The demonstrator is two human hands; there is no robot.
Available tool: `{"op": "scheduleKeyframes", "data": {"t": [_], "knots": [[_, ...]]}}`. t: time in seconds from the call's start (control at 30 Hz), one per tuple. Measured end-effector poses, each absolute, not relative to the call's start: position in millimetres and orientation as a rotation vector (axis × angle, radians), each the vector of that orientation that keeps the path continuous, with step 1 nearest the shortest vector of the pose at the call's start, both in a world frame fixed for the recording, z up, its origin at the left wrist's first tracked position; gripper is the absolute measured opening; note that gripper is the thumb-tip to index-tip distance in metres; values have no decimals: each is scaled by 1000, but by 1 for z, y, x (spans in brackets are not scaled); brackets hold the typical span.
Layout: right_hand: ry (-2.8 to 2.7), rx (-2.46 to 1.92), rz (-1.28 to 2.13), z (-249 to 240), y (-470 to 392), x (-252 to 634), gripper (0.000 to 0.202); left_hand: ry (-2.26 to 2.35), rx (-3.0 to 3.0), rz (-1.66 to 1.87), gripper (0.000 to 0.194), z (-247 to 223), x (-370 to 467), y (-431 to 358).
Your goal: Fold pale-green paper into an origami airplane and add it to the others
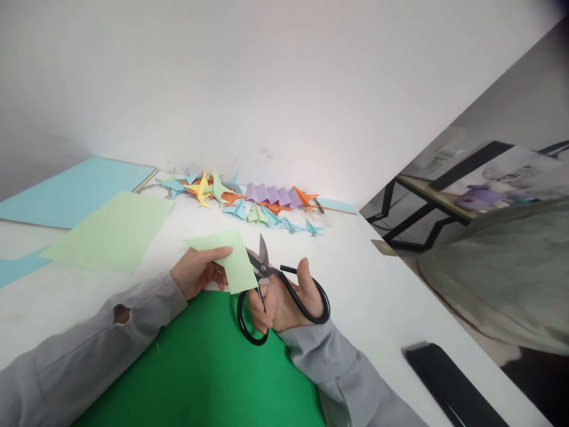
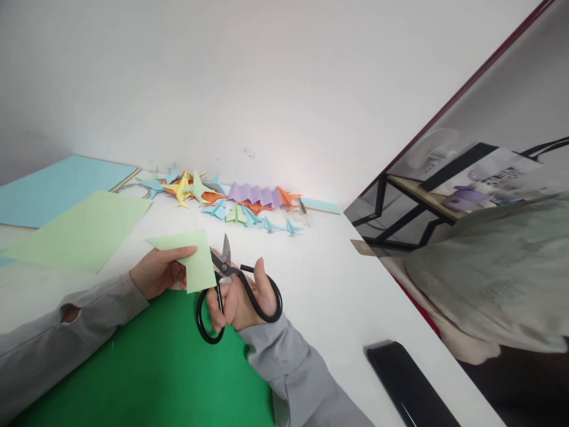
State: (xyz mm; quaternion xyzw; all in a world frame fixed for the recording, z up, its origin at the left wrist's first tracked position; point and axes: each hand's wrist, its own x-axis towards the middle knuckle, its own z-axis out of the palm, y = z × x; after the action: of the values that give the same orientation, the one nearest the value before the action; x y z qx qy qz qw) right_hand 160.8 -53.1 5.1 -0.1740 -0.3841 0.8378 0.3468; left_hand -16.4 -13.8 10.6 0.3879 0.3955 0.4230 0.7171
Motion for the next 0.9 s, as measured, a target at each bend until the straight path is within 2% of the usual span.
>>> {"op": "scheduleKeyframes", "data": {"t": [0.17,0.37,0.9], "knots": [[-1042,-385,2174,2,-50,162,94,861,909,889,22,9,-18,-14],[-983,-341,2209,2,-54,160,85,771,1041,747,37,9,-17,-18],[-925,-285,2240,0,-53,161,80,811,1018,839,40,9,-16,-17]]}}
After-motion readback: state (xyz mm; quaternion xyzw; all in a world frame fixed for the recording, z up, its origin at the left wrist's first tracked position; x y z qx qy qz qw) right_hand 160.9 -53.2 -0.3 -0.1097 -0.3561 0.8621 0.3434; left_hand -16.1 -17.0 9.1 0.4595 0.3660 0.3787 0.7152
